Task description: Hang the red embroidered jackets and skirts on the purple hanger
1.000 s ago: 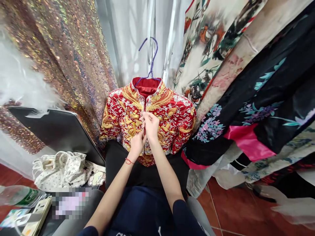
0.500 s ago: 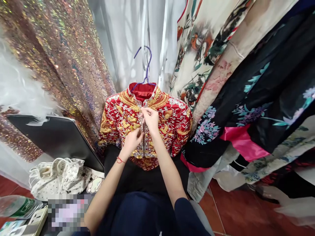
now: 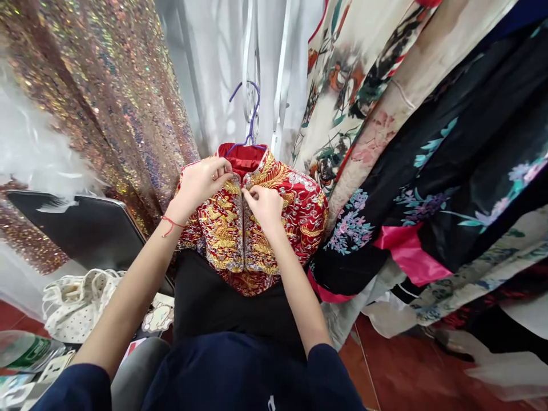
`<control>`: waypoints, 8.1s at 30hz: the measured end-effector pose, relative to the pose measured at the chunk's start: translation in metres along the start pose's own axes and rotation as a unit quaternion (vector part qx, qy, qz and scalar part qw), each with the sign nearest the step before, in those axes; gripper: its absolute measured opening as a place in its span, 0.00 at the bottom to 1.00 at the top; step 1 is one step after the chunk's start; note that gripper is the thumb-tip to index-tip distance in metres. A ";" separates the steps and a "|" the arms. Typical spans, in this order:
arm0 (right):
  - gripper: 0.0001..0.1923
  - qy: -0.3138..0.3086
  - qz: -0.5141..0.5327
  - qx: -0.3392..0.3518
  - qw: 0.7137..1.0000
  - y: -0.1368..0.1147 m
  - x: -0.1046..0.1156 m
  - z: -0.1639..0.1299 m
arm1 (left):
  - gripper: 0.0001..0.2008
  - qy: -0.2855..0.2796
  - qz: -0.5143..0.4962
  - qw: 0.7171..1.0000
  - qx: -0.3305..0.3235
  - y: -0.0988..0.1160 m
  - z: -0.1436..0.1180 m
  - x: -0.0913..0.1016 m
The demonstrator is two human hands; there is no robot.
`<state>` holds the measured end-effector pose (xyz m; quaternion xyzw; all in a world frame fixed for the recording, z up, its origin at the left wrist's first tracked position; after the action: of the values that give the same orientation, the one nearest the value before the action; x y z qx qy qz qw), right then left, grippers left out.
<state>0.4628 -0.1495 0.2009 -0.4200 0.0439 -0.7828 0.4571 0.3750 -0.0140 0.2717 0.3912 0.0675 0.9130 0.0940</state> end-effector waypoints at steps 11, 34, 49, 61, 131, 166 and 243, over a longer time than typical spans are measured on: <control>0.26 0.101 -0.135 0.118 0.979 0.065 0.062 0.040 | 0.18 -0.085 0.003 0.993 0.085 -0.110 0.002 0.002; 0.28 0.071 -0.237 0.025 0.969 0.084 0.052 0.046 | 0.20 0.060 0.073 0.982 0.161 -0.094 -0.020 0.006; 0.17 0.243 -0.085 0.005 0.966 0.045 0.059 -0.001 | 0.20 0.078 0.077 0.976 0.187 -0.082 -0.030 0.003; 0.15 -0.066 0.271 -0.138 0.950 0.007 -0.036 -0.017 | 0.20 0.080 0.089 0.976 0.179 -0.077 -0.036 0.006; 0.19 -0.439 0.209 -0.365 0.794 0.123 -0.237 -0.215 | 0.19 -0.087 -0.154 0.875 0.451 -0.069 -0.227 -0.207; 0.16 0.111 -0.040 0.100 0.988 -0.026 0.051 -0.002 | 0.18 -0.015 -0.011 0.911 0.412 -0.059 -0.159 -0.089; 0.29 -0.303 0.357 0.098 0.878 -0.059 0.073 -0.199 | 0.14 -0.055 -0.189 0.955 0.223 0.114 -0.212 0.007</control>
<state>0.2672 -0.2336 0.1444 -0.5453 -0.0270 -0.4010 0.7356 0.2024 -0.1342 0.1539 0.4314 0.3369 0.8175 0.1790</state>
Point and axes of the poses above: each hand's wrist, its own z-axis towards the middle knuckle, its own x-axis out of the back of the hand, y = z × x, the point moved 8 cm from there along z, towards the middle knuckle, and after that the axes turned 12 degrees about -z, right-handed, at the moved point
